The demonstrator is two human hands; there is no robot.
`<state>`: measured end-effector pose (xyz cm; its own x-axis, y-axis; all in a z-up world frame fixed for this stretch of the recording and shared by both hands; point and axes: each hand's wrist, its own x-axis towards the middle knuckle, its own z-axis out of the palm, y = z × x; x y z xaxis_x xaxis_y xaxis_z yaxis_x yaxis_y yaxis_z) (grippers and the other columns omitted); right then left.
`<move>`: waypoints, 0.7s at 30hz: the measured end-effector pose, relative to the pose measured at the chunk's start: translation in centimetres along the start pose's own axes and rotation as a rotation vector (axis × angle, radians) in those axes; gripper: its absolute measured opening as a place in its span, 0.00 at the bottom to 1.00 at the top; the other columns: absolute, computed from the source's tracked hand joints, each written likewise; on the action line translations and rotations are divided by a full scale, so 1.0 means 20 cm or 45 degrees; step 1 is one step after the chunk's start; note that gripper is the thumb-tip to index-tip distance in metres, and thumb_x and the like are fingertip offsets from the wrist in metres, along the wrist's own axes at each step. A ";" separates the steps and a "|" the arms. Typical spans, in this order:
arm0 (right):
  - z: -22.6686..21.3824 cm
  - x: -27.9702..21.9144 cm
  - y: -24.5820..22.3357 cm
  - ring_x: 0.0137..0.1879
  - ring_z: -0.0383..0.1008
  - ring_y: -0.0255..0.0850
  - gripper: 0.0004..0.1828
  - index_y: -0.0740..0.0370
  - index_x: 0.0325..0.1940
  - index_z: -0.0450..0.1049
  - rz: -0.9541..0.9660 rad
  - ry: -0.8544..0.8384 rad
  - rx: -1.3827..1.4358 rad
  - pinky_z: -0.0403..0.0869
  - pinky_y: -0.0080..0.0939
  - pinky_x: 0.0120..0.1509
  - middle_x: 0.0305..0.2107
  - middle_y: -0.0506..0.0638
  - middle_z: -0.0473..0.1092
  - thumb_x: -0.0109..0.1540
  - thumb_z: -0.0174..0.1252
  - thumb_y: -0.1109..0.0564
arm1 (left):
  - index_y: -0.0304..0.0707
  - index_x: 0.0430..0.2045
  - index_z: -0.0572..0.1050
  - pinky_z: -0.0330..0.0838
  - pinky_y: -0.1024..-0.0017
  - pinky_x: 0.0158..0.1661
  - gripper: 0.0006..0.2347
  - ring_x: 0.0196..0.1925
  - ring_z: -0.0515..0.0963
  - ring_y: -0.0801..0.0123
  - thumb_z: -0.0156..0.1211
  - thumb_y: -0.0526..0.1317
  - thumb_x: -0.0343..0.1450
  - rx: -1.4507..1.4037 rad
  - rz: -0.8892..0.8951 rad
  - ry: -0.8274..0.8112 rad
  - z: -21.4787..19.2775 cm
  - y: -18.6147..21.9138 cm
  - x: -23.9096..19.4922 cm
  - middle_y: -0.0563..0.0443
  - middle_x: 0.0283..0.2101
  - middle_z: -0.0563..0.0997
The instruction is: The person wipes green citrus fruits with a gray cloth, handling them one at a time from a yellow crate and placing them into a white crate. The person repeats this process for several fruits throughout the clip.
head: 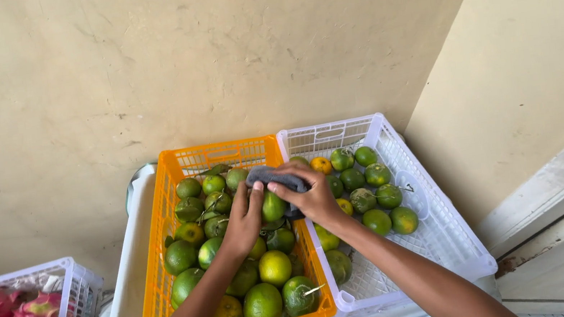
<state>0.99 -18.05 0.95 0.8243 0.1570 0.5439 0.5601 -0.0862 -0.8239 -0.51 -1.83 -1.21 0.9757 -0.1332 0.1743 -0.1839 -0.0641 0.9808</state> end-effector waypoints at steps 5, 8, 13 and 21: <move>0.05 0.00 -0.15 0.53 0.68 0.39 0.32 0.58 0.59 0.71 0.096 0.115 0.183 0.70 0.43 0.56 0.47 0.55 0.72 0.52 0.70 0.56 | 0.34 0.47 0.65 0.78 0.62 0.34 0.21 0.37 0.72 0.59 0.26 0.52 0.76 -0.142 0.045 0.258 0.00 0.06 -0.01 0.38 0.36 0.69; 0.06 0.00 -0.21 0.58 0.66 0.48 0.28 0.58 0.59 0.69 -0.027 -0.010 0.136 0.66 0.51 0.60 0.54 0.58 0.68 0.55 0.64 0.55 | 0.34 0.48 0.62 0.76 0.58 0.35 0.19 0.38 0.72 0.56 0.26 0.49 0.77 -0.113 0.200 0.330 0.00 0.01 0.00 0.36 0.37 0.69; 0.08 -0.04 -0.21 0.64 0.63 0.56 0.13 0.62 0.50 0.74 -0.398 -0.172 -0.143 0.63 0.56 0.63 0.59 0.57 0.65 0.62 0.54 0.57 | 0.37 0.53 0.54 0.73 0.49 0.42 0.19 0.46 0.69 0.48 0.25 0.51 0.76 -0.093 0.204 0.168 0.04 0.08 -0.08 0.32 0.43 0.66; 0.09 -0.03 -0.10 0.40 0.71 0.39 0.22 0.64 0.39 0.77 0.412 0.135 0.232 0.71 0.37 0.38 0.30 0.51 0.71 0.61 0.57 0.41 | 0.31 0.54 0.56 0.63 0.45 0.55 0.23 0.54 0.66 0.41 0.57 0.40 0.70 0.496 0.838 0.042 0.08 0.12 -0.13 0.39 0.48 0.59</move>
<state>-0.86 -16.17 1.99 0.9654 0.0466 0.2565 0.2535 0.0632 -0.9653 -3.60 -3.22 0.50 0.6522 -0.2354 0.7206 -0.7513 -0.3270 0.5732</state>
